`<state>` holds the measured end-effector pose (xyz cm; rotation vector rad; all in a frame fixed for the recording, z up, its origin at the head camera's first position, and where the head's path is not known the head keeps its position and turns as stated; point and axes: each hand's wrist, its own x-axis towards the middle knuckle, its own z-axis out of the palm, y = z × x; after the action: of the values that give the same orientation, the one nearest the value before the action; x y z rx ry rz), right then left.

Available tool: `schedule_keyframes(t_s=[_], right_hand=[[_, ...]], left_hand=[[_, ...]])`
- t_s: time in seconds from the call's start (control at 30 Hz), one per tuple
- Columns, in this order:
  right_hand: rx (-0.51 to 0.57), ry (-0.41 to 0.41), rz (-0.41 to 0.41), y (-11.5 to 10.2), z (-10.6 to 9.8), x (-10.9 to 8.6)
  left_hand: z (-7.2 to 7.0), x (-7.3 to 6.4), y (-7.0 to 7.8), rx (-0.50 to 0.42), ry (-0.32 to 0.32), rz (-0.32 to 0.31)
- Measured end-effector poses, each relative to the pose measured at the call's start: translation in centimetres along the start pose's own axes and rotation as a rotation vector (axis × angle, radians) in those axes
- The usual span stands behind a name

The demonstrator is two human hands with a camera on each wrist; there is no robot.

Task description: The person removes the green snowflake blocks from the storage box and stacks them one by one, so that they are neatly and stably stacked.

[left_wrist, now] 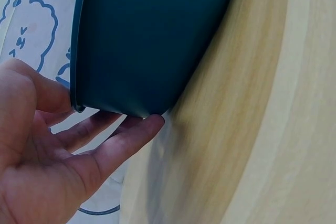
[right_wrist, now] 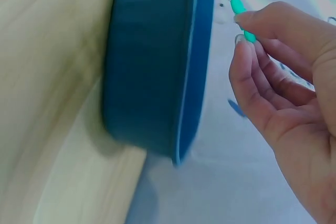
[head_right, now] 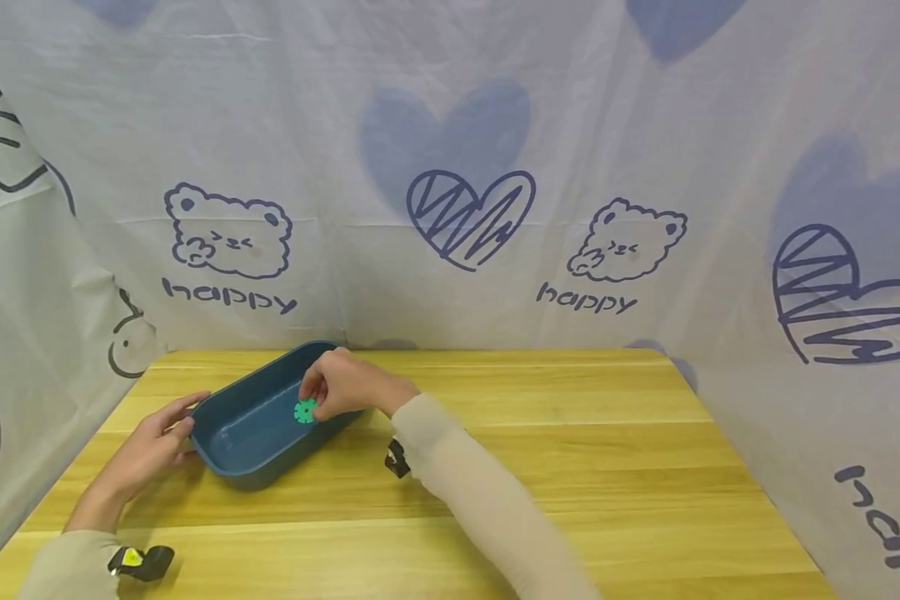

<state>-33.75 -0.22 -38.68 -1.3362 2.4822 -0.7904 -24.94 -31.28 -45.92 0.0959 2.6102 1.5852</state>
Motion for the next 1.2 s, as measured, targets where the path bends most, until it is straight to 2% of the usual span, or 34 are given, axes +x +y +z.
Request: schedule_keyframes(t_s=[0.2, 0.4, 0.83, 1.03, 1.2], right_hand=[[0.064, 0.032, 0.001, 1.3, -1.9, -4.5], [0.155, 0.036, 0.058, 3.2, -3.1, -8.9], [0.252, 0.11, 0.225, 7.9, -3.0, -18.0], [0.273, 0.12, 0.256, 9.1, -2.7, -20.8], [0.273, 0.12, 0.271, 9.9, -2.1, -21.9]], left_hand=[[0.0, 0.1, -0.1, 0.0, 0.0, -0.004], [0.0, 0.1, -0.1, 0.015, -0.001, -0.005], [0.1, 0.1, 0.0, 0.002, 0.0, 0.0], [0.2, 0.1, 0.0, 0.013, 0.001, -0.008], [0.1, 0.2, -0.1, 0.027, 0.004, -0.01]])
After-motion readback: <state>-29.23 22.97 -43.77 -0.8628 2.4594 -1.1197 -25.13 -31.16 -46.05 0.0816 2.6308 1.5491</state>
